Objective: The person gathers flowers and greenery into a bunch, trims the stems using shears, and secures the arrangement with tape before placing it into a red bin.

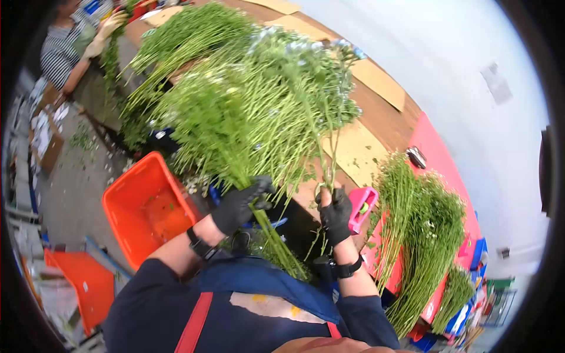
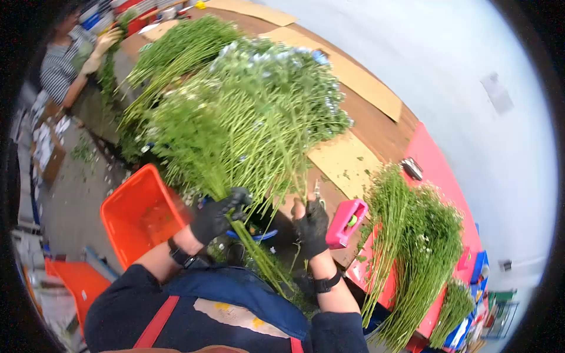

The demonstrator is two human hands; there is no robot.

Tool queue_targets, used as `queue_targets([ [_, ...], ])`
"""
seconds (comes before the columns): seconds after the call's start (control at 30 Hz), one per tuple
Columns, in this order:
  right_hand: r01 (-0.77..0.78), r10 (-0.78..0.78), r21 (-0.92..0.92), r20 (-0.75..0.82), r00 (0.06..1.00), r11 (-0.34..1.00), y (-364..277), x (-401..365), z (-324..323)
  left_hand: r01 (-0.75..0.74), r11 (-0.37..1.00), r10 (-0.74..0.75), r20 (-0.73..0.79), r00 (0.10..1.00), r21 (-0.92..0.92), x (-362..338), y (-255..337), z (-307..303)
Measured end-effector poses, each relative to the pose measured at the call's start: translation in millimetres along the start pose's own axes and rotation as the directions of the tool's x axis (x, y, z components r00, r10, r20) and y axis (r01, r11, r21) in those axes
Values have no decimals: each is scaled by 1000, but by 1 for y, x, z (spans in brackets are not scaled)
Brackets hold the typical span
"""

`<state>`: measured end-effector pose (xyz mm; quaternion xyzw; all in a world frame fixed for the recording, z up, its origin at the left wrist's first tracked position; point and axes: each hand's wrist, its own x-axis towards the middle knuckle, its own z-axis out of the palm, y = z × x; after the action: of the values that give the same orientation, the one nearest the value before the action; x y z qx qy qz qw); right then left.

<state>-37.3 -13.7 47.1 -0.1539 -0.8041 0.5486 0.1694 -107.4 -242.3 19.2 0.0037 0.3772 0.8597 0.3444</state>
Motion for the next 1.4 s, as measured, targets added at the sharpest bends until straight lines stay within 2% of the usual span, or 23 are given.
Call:
queue_targets([
  [0.03,172,-175,-165,-2,985,971,12,-7,10,11,1000,-12,45,999,5,3,-1,6],
  [0.17,339,-310,-365,137,941,867,-1,-35,35,127,990,-116,148,982,-65,8,-28,5],
  [0.2,376,-292,-458,246,924,805,3,-41,37,85,996,-77,184,980,-32,7,-29,11],
  [0.27,384,-282,-466,275,919,797,3,-49,43,9,999,-17,263,965,32,2,-29,20],
  [0.33,390,-270,-479,301,915,787,3,-56,48,94,995,-87,205,975,-26,-10,-20,31],
  [0.5,447,-261,-411,434,863,795,13,-58,50,161,983,-134,250,959,-90,-2,-30,-2],
  [0.6,454,-253,-326,506,825,829,17,-53,55,71,995,-82,145,986,76,-13,-14,0],
  [0.73,445,-232,-237,596,768,864,24,-55,69,-41,987,31,62,998,157,-15,-16,-13],
  [0.77,436,-232,-214,604,762,874,25,-54,72,6,995,-9,37,999,95,-17,-16,-22],
  [0.8,348,-93,-237,693,715,907,19,-48,74,53,998,-54,20,998,32,-21,-11,-26],
  [0.87,498,-291,-150,656,696,854,23,-39,77,100,995,-100,-43,994,-3,-25,-1,-22],
  [0.9,575,-388,-112,633,670,811,25,-32,78,42,983,-35,-42,999,177,-25,0,-30],
  [0.93,530,-386,-30,650,655,848,28,-18,74,-24,937,36,-28,999,348,-25,4,-38],
  [0.97,483,-333,-93,611,718,871,33,-7,74,-24,971,38,-56,998,237,-24,3,-40],
  [1.0,149,-103,-28,604,790,988,38,6,74,-31,992,41,-83,996,124,-24,3,-40],
  [1.03,-201,131,46,614,779,978,45,23,75,-15,992,30,-116,993,128,-26,8,-37],
  [1.1,-362,352,-47,374,858,931,76,69,78,9,991,16,-182,983,136,-29,18,-38],
  [1.17,-46,79,-354,78,994,934,126,109,81,15,1000,-14,-123,992,6,-29,13,-54],
  [1.2,-305,311,-86,59,949,948,118,119,84,17,1000,-18,-92,996,-12,-30,11,-60],
  [1.23,-528,516,188,109,849,828,108,127,88,16,999,-18,-63,998,-28,-30,8,-65],
  [1.27,-628,584,301,230,778,717,115,135,91,0,1000,0,-50,999,-12,-31,6,-69],
  [1.37,-613,544,502,298,785,610,147,145,99,5,991,5,-81,997,133,-33,14,-61],
  [1.4,-554,477,491,285,832,673,145,142,94,32,998,-28,-65,997,62,-32,13,-62],
])
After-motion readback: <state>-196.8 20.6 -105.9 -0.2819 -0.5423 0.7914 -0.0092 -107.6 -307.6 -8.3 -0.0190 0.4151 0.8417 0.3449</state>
